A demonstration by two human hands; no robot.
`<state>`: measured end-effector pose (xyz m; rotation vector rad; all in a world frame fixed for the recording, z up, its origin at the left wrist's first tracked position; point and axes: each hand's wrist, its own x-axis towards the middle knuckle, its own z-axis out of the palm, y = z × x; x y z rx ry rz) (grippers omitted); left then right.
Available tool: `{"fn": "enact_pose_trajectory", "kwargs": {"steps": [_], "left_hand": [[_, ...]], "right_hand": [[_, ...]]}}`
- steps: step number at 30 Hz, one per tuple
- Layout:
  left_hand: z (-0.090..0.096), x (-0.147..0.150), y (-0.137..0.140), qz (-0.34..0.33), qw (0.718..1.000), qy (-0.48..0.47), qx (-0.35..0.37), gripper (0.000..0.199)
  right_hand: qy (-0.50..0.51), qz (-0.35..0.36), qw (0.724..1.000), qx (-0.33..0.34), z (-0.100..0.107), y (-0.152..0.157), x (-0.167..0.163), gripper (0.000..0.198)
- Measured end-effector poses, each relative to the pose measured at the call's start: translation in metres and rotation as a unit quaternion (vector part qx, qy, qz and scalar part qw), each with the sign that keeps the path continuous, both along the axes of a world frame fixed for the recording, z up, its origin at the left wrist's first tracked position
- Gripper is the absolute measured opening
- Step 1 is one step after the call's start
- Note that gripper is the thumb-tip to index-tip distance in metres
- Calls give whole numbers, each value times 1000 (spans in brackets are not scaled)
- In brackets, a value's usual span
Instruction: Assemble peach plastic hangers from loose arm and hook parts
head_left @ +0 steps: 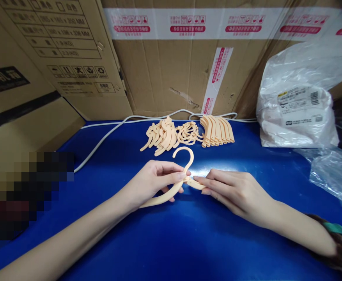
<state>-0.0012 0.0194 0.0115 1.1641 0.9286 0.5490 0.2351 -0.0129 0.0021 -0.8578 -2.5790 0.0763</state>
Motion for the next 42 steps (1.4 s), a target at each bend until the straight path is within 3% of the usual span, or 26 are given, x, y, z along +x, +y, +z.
{"fn": "enact_pose_trajectory", "kwargs": {"steps": [25, 42], "left_hand": [[-1, 0, -1, -5, 999, -11, -38, 17], [1, 2, -2, -6, 1000, 23, 16, 22]], "right_hand": [[-5, 11, 1000, -19, 3, 2, 4, 33], [-19, 0, 997, -69, 6, 1, 2, 34]]}}
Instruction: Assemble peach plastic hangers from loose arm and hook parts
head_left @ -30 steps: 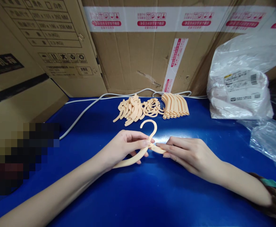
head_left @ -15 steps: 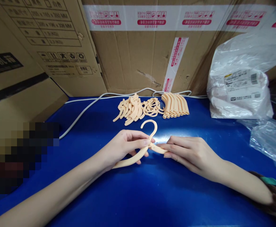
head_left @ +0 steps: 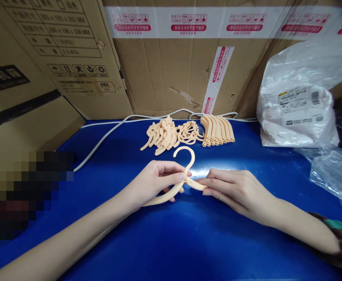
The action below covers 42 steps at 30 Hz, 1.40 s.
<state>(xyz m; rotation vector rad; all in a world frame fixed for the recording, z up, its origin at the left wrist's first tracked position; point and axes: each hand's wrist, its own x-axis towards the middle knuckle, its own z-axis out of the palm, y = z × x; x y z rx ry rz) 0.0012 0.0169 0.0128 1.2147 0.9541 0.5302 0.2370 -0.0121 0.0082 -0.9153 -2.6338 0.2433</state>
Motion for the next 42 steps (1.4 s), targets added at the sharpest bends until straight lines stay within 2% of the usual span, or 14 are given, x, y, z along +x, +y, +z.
{"fn": "enact_pose_trajectory", "kwargs": {"steps": [8, 15, 26, 42], "left_hand": [[1, 1, -3, 5, 999, 27, 27, 28], [0, 1, -5, 0, 994, 62, 85, 25], [-6, 2, -9, -19, 988, 103, 115, 30], [-6, 1, -11, -49, 984, 110, 134, 31]], "right_hand": [[-16, -4, 999, -28, 1, -1, -1, 37], [-32, -12, 999, -34, 2, -3, -3, 38], [-35, -35, 998, 32, -1, -9, -6, 34], [-14, -40, 998, -43, -1, -8, -3, 35]]}}
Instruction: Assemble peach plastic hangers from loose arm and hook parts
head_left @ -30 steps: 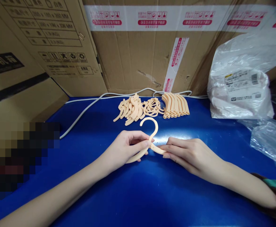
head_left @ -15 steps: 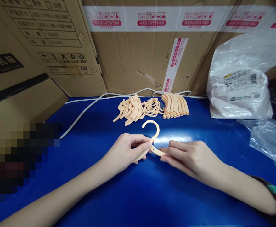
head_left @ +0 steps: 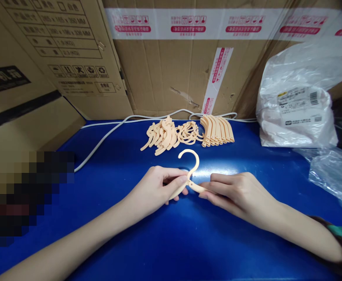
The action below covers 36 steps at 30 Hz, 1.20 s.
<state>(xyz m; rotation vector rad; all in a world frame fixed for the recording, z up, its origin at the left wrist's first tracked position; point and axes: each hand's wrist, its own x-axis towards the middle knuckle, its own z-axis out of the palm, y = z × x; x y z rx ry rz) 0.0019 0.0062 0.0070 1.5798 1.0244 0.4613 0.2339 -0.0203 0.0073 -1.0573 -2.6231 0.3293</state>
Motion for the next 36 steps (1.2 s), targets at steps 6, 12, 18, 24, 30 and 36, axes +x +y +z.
{"fn": "enact_pose_trajectory", "kwargs": {"steps": [6, 12, 18, 24, 30, 36], "left_hand": [[1, 0, 0, -4, 1000, 10, -7, 32], [3, 2, -2, -4, 1000, 18, -12, 31], [3, 4, -4, -11, 999, 24, -24, 34], [3, 6, -5, -9, 999, 28, -14, 34], [1, 5, -6, -23, 996, 46, 69, 30], [-5, 1, -9, -55, 947, 139, 283, 28]], "right_hand": [[1, -1, 1000, -17, 1, 1, 1, 35], [7, 0, 999, -36, 2, 2, 0, 35], [14, 7, 999, -45, 3, 1, 1, 35], [17, 5, 998, -54, 2, 2, 1, 36], [5, 7, 998, -61, 1, 3, 2, 35], [-6, -3, 1000, 9, -3, 12, 6, 34]]}}
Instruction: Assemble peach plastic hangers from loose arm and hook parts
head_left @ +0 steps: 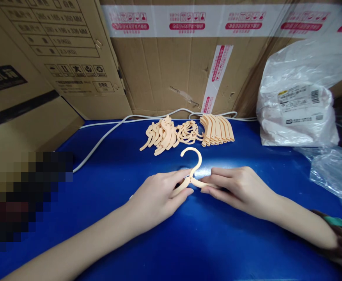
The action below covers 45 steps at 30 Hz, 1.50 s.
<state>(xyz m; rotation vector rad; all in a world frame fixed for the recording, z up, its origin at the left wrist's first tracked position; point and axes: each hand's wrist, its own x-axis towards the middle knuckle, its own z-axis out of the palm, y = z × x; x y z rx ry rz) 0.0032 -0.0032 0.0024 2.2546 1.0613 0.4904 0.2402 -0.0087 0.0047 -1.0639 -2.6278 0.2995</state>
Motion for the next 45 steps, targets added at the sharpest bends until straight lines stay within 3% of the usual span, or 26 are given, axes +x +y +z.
{"fn": "enact_pose_trajectory", "kwargs": {"steps": [4, 9, 21, 25, 35, 45], "left_hand": [[0, 0, -2, -5, 995, 64, 80, 30], [1, 2, -3, 29, 992, 85, 89, 24], [3, 1, 0, 41, 991, 77, 101, 22], [5, 0, 0, 53, 990, 75, 109, 24], [1, -1, -2, 26, 987, 44, 154, 29], [1, 1, -3, 6, 972, 87, 219, 27]], "right_hand": [[-8, 26, 999, 19, -2, 5, 2, 34], [-1, 25, 997, 66, -1, 7, 3, 32], [79, -10, 980, 183, 9, 5, 3, 15], [78, 19, 982, 170, 8, 2, 2, 16], [33, 31, 984, 170, 1, 3, 0, 42], [25, 32, 984, 174, -1, 2, 1, 44]]}}
